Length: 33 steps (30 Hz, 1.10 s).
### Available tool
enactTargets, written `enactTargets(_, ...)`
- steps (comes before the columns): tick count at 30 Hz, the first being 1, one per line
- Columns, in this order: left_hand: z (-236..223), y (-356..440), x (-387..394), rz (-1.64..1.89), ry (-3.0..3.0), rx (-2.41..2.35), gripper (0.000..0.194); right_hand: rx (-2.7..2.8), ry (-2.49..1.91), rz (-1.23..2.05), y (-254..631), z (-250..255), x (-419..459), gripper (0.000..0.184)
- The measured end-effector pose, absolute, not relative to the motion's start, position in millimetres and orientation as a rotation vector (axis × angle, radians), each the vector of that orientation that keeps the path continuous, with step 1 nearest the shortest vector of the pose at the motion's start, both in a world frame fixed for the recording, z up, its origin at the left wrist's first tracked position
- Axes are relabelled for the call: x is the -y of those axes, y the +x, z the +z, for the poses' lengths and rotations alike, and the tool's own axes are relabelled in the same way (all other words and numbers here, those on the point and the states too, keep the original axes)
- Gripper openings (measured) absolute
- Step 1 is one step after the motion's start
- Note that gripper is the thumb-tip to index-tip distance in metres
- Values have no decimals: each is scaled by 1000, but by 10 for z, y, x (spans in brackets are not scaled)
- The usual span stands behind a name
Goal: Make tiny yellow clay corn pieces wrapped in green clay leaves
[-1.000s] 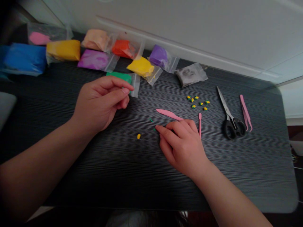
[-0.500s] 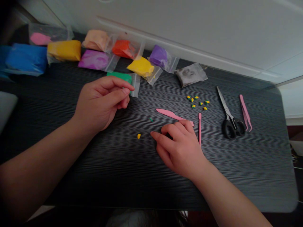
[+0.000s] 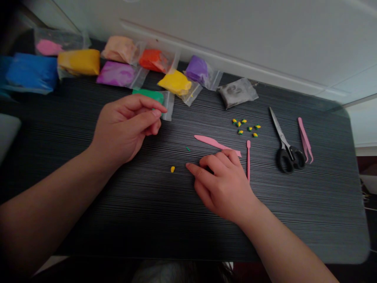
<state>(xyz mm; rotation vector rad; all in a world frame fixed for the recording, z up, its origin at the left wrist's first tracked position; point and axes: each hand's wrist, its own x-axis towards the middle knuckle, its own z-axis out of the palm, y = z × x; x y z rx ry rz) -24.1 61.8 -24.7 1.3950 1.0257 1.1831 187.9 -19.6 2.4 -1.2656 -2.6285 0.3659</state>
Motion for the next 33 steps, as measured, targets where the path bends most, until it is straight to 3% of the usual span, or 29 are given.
enactTargets(33,-230,-239,-617,1199,1397,-1016,11,2622,-1253,388,1878,14,195,32)
